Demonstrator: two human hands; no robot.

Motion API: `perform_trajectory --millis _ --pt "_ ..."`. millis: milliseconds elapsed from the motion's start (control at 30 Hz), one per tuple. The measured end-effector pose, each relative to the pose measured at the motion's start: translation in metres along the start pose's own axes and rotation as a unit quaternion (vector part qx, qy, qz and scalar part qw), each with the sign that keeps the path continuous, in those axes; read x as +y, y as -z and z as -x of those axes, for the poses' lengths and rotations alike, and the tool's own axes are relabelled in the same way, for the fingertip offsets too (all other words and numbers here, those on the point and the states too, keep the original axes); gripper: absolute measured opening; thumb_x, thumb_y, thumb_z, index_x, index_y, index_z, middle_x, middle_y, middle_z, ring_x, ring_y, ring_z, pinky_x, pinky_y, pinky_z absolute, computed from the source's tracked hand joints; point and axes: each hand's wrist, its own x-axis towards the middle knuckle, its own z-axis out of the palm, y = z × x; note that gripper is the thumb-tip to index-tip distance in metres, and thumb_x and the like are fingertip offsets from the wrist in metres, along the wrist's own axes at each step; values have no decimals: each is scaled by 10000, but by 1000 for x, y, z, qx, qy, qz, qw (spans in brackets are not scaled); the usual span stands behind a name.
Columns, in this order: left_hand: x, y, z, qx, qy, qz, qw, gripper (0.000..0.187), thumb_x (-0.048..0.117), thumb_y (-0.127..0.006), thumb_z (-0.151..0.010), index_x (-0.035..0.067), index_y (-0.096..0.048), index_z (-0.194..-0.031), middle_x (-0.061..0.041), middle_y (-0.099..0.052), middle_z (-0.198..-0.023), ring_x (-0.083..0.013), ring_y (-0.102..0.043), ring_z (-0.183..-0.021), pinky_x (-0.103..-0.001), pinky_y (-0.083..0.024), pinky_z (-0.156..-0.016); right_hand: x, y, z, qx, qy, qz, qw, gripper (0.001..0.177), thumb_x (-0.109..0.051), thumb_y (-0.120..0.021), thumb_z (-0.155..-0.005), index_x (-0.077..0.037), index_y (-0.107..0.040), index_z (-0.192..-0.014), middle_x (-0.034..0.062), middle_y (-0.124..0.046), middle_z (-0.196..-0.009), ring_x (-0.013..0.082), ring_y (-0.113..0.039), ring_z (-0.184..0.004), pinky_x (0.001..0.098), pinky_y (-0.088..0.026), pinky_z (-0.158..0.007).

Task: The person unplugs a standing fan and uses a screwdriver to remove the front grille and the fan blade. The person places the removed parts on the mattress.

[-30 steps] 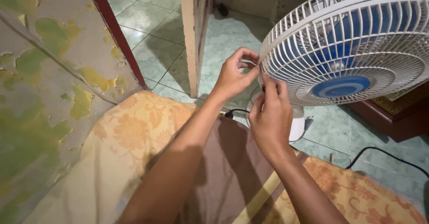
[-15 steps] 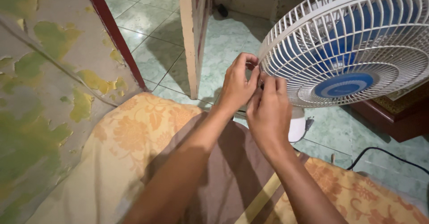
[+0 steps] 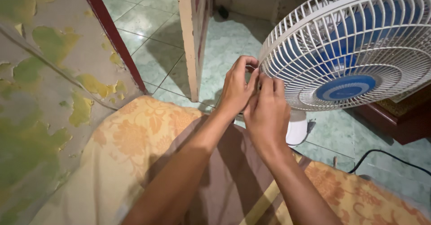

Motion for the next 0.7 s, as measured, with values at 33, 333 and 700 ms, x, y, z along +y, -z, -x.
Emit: perform_trajectory --millis 33,333,700 --pt "0 0 1 1 -9 -3 1000 177 38 -634 -957 3 -581 -1122 -160 -701 -1058 -320 -714 -963 -403 -563 -849 1 -1 1 9 3 -7 1000 305 7 -602 -915 24 -628 -1218 235 -620 -1090 459 -653 -839 541 -503 -694" --pt "5 3 1 -12 19 3 1000 183 64 -623 -952 8 -576 -1120 -167 -698 -1053 -314 -731 -946 -398 -569 -791 5 -10 6 63 -152 -252 954 360 27 -598 -921 27 -650 -1277 183 -713 -1118 245 -691 -753 370 -549 -588" --pt "-1 -2 5 -4 -29 -46 999 201 81 -601 -1003 13 -544 -1184 -203 -668 -1129 -389 -676 -1046 -445 -538 -890 6 -18 3 82 -227 -365 899 274 -60 -653 -945 48 -659 -1196 128 -724 -1095 149 -703 -672 278 -576 -470"
